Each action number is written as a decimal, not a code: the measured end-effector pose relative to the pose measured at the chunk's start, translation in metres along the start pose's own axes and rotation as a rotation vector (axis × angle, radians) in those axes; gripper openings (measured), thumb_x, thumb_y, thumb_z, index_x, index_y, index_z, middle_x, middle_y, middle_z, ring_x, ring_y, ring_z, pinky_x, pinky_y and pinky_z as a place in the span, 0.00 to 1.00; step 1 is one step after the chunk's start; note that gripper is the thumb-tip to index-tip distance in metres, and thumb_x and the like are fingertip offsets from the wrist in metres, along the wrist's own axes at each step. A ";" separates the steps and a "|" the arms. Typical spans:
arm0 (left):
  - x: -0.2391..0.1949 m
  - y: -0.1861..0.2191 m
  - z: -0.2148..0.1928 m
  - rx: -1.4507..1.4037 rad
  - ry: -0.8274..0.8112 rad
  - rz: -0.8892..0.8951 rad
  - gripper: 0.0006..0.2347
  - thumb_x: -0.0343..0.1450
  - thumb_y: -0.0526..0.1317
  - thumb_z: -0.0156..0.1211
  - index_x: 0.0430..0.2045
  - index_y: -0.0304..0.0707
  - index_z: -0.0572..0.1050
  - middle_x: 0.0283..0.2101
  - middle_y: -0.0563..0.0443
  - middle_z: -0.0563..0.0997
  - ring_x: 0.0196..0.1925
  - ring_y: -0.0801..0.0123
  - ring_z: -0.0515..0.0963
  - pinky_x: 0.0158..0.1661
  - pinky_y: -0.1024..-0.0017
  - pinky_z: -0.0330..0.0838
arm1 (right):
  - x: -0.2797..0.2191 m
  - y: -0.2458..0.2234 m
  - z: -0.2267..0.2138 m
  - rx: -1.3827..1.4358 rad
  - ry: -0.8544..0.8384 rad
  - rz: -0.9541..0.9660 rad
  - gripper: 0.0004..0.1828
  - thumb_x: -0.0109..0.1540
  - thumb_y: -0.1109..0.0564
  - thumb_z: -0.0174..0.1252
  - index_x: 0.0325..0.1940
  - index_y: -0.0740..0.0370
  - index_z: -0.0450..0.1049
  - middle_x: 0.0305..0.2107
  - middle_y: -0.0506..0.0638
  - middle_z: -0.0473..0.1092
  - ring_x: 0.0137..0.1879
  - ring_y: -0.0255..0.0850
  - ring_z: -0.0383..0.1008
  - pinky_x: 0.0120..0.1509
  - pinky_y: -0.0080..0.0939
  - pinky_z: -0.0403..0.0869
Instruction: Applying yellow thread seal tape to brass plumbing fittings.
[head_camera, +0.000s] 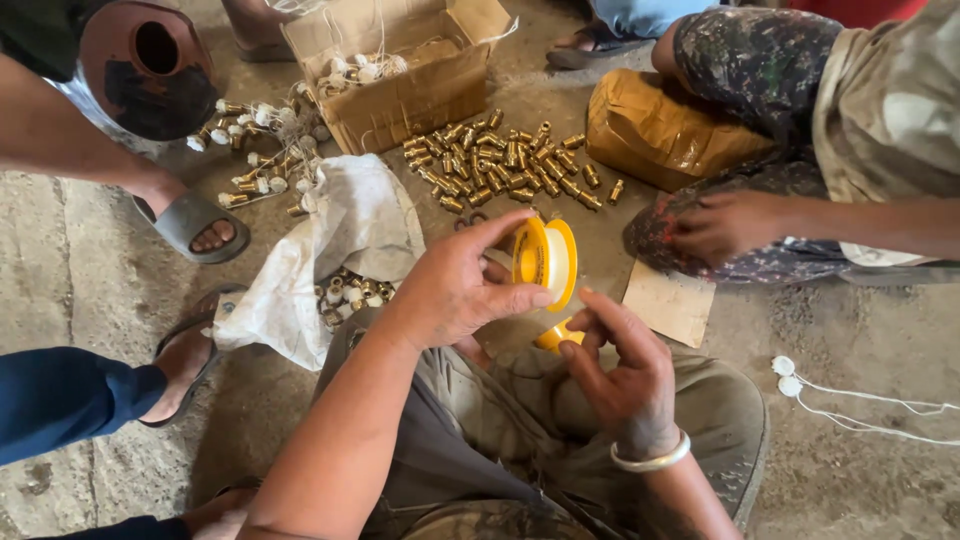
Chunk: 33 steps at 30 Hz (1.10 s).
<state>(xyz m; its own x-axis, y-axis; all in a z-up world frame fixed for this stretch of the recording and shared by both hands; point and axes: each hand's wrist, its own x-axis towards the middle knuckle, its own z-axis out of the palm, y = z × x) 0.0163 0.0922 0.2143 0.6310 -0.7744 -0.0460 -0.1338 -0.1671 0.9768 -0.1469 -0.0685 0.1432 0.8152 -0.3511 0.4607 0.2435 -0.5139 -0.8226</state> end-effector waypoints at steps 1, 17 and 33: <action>-0.001 0.003 0.001 0.019 0.004 -0.061 0.40 0.59 0.50 0.74 0.68 0.42 0.65 0.41 0.43 0.87 0.41 0.70 0.86 0.39 0.73 0.80 | -0.001 0.003 0.002 0.062 0.006 0.033 0.32 0.56 0.70 0.66 0.64 0.68 0.69 0.41 0.48 0.73 0.37 0.30 0.69 0.47 0.31 0.73; -0.003 -0.002 0.011 0.171 -0.118 0.198 0.37 0.62 0.34 0.75 0.69 0.47 0.63 0.65 0.45 0.69 0.65 0.60 0.74 0.59 0.66 0.76 | 0.015 0.014 -0.004 0.848 -0.220 0.354 0.50 0.58 0.66 0.64 0.80 0.69 0.46 0.68 0.59 0.62 0.71 0.46 0.66 0.74 0.47 0.67; 0.000 0.015 -0.001 0.026 -0.015 0.233 0.38 0.64 0.34 0.72 0.71 0.41 0.60 0.68 0.43 0.67 0.61 0.60 0.79 0.58 0.65 0.79 | 0.008 0.042 0.008 0.910 -0.215 0.383 0.44 0.60 0.69 0.61 0.78 0.71 0.51 0.63 0.57 0.64 0.55 0.42 0.72 0.60 0.42 0.74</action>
<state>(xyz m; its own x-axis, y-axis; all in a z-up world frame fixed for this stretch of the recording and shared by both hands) 0.0153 0.0903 0.2295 0.5695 -0.8027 0.1771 -0.2945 0.0019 0.9556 -0.1257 -0.0865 0.1102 0.9782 -0.1723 0.1159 0.1803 0.4277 -0.8858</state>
